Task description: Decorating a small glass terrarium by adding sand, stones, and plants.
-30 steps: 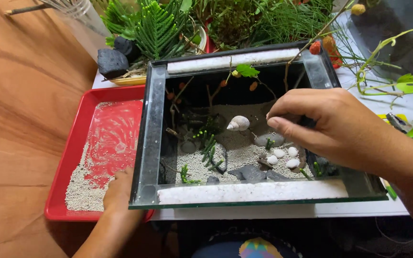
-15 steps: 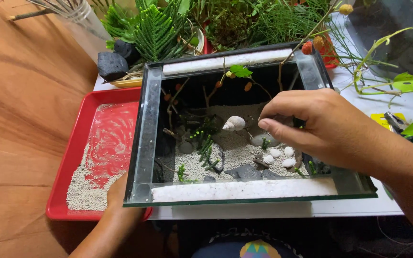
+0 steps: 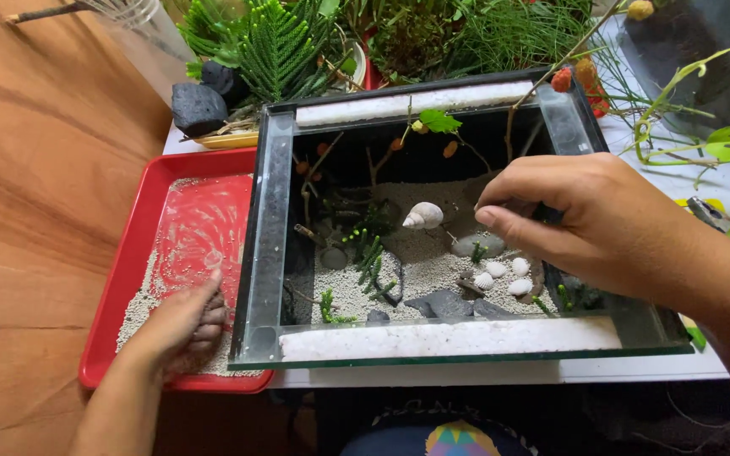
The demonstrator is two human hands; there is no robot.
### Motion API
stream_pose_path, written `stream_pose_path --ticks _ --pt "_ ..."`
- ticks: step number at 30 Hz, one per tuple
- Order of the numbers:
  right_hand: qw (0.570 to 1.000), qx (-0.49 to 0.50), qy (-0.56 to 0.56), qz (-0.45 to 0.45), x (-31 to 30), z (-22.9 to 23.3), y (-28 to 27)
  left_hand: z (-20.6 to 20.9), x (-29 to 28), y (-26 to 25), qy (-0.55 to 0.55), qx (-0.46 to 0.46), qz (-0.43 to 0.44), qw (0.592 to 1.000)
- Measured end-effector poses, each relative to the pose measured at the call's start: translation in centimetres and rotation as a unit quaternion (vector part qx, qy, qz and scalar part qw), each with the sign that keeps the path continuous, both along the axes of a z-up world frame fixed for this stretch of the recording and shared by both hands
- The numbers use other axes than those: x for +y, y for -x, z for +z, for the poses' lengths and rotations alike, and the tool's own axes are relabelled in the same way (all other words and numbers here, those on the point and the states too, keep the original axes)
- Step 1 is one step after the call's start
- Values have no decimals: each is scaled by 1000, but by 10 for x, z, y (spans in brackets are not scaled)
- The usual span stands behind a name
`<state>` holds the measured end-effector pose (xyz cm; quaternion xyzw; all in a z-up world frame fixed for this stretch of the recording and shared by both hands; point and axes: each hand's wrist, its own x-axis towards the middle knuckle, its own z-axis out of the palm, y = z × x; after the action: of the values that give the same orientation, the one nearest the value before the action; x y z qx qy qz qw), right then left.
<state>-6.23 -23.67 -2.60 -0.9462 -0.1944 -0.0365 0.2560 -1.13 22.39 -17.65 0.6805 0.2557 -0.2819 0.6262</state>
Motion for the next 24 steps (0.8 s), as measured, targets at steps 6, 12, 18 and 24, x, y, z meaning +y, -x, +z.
stream_pose_path --ticks 6,12,18,24 --pt "1000 -17 6 18 0 0 -1 -42 35 -21 -19 -10 -113 993" --pt "1000 -12 4 8 1 -2 -3 -56 46 -35 -80 6 -159 984" --pt "1000 7 13 8 1 1 -3 -1 32 -37 -169 -23 -219 961" --pt "1000 5 13 10 0 -1 -4 83 23 -63 -173 -76 -248 950"
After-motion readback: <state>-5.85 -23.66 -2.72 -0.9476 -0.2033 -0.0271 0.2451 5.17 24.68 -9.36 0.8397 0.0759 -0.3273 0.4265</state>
